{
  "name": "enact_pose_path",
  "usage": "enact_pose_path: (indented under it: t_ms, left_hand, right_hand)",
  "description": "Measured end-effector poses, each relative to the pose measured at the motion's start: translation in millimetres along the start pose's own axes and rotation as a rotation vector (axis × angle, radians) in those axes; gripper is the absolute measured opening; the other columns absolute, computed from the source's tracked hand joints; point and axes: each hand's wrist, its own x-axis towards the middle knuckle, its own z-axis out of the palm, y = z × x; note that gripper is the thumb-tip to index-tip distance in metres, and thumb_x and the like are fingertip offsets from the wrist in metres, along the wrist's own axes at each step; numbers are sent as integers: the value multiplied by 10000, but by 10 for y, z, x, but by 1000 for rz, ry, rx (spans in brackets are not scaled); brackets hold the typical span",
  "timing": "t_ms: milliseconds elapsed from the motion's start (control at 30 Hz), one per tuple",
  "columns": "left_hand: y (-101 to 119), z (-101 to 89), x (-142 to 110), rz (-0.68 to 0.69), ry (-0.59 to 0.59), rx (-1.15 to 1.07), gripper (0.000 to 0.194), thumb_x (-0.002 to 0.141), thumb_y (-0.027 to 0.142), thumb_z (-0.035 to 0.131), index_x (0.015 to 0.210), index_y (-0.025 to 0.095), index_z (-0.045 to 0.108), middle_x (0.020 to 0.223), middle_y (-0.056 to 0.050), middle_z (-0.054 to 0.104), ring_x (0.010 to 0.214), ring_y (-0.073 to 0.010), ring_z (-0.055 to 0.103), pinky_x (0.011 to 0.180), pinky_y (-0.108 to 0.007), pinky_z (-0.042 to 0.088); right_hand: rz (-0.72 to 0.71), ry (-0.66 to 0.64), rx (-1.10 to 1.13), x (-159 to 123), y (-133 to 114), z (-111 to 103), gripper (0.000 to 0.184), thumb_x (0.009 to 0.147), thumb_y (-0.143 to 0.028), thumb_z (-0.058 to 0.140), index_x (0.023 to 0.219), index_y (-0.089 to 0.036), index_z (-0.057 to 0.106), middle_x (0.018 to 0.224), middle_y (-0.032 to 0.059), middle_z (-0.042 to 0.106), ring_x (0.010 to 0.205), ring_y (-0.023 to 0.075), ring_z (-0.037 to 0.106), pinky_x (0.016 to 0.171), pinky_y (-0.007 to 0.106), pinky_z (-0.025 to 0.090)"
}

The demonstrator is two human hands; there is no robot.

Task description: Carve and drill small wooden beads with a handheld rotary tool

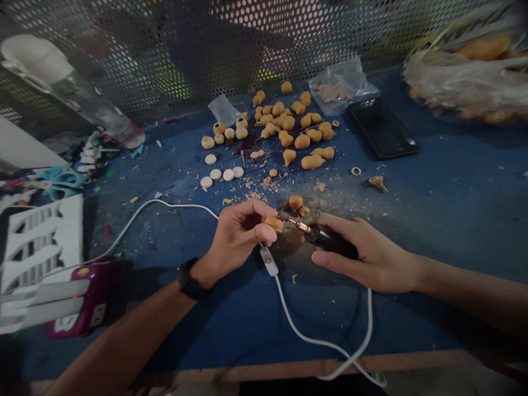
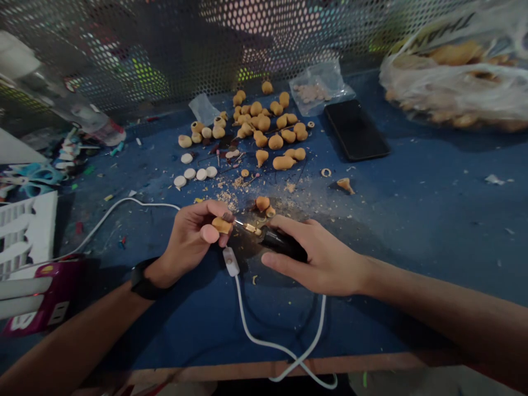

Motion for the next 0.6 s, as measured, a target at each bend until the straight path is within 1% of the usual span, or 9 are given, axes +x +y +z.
enact_pose_path:
  t_ms: [133, 267, 467, 600]
  left_hand:
    - [-4, -8, -7, 1, -9, 27, 555, 616, 644, 955, 752, 159, 721, 644, 19, 664, 436, -53, 531, 448, -187, 487]
    - [-8, -14, -10, -1, -7, 30, 545, 633, 641, 949, 761, 163, 721, 634, 25, 655, 437, -59, 538, 451, -194, 486]
    - [-9, -17, -3, 26, -24, 11, 479, 678, 585, 951, 760, 159, 748, 586, 31, 634, 441, -59, 554, 458, -171, 483]
    - [-8, -12, -4, 8, -10, -5, 506, 640, 596, 965, 759, 160, 737, 633, 25, 661, 437, -59, 554, 450, -181, 492]
  right_hand:
    - [0, 5, -1, -4, 2, 3, 267, 1039, -485, 598, 1062, -221, 628, 713, -42, 605, 545, 121, 507, 549, 270, 367]
    - [7, 2, 5, 0, -10, -1, 252, 1039, -474, 595, 1056, -223, 616, 727, -38, 618, 564, 125, 535, 547, 271, 370]
    - [-5, -13, -7, 28, -58, -25, 215, 1025, -437, 611, 1016, -223, 595, 682, -57, 594, 518, 118, 511, 545, 277, 369]
    - [3, -18, -15, 37, -69, -34, 237, 1034, -455, 596, 1011, -219, 596, 707, -42, 610, 548, 128, 531, 540, 274, 369]
